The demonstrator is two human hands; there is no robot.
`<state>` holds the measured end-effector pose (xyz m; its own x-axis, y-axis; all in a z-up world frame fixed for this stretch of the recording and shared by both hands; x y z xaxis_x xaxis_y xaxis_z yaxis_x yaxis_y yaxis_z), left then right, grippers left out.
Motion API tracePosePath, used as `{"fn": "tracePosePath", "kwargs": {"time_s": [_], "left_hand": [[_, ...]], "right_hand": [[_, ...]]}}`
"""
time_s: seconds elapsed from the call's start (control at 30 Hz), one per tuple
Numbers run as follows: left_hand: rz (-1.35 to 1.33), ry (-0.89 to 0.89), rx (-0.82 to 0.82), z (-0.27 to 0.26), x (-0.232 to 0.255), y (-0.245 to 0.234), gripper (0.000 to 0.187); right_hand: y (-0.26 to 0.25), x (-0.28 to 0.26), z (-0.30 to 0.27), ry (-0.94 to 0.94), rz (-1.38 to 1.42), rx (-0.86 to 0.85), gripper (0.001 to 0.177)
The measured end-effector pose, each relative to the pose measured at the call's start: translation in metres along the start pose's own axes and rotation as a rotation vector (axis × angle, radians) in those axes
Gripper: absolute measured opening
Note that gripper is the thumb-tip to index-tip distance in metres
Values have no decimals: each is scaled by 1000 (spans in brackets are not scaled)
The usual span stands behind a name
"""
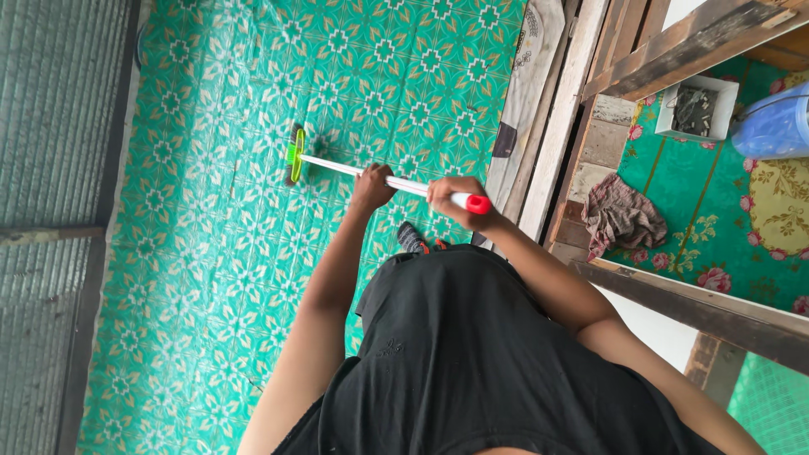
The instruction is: The person uses a squeegee to push liquid across a green patterned floor, moving from one end of the area to the other.
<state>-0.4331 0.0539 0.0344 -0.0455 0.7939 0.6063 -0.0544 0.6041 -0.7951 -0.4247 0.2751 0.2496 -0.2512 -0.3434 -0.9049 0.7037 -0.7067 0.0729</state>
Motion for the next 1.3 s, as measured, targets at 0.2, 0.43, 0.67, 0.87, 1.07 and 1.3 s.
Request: {"fn": "tracePosePath", "kwargs": {"time_s": [0.2,0.43,0.67,0.87,1.07,1.3], "left_hand": [[-192,-28,-227,14,1,41,30],[-438,-21,-431,33,86,97,30],[-578,-30,-543,73,147,117,32],[-854,304,-451,84,179,119,42],[-1011,263,-558,89,199,110,31],[-830,261,-524,91,199,101,28]], "right_hand": [[10,-2,8,62,-165,-8,21],[-42,-63,27,161,-336,126,18],[-67,-89,79,249,-527,201,31],[-54,-85,102,256,-512,201,34],[-47,-70,112,281,-650,139,42],[-46,-82,113,169,-573,130,33]]}}
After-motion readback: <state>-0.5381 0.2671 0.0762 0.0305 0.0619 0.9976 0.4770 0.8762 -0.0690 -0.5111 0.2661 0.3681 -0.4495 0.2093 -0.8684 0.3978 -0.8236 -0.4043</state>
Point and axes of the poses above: each hand's wrist, its own z-axis towards the middle knuckle, its own y-axis out of the palm, x = y × z, the point moved 7 cm from there along z, towards the middle knuckle, and after that the axes turned 5 degrees about -y, right-handed, at the moved point
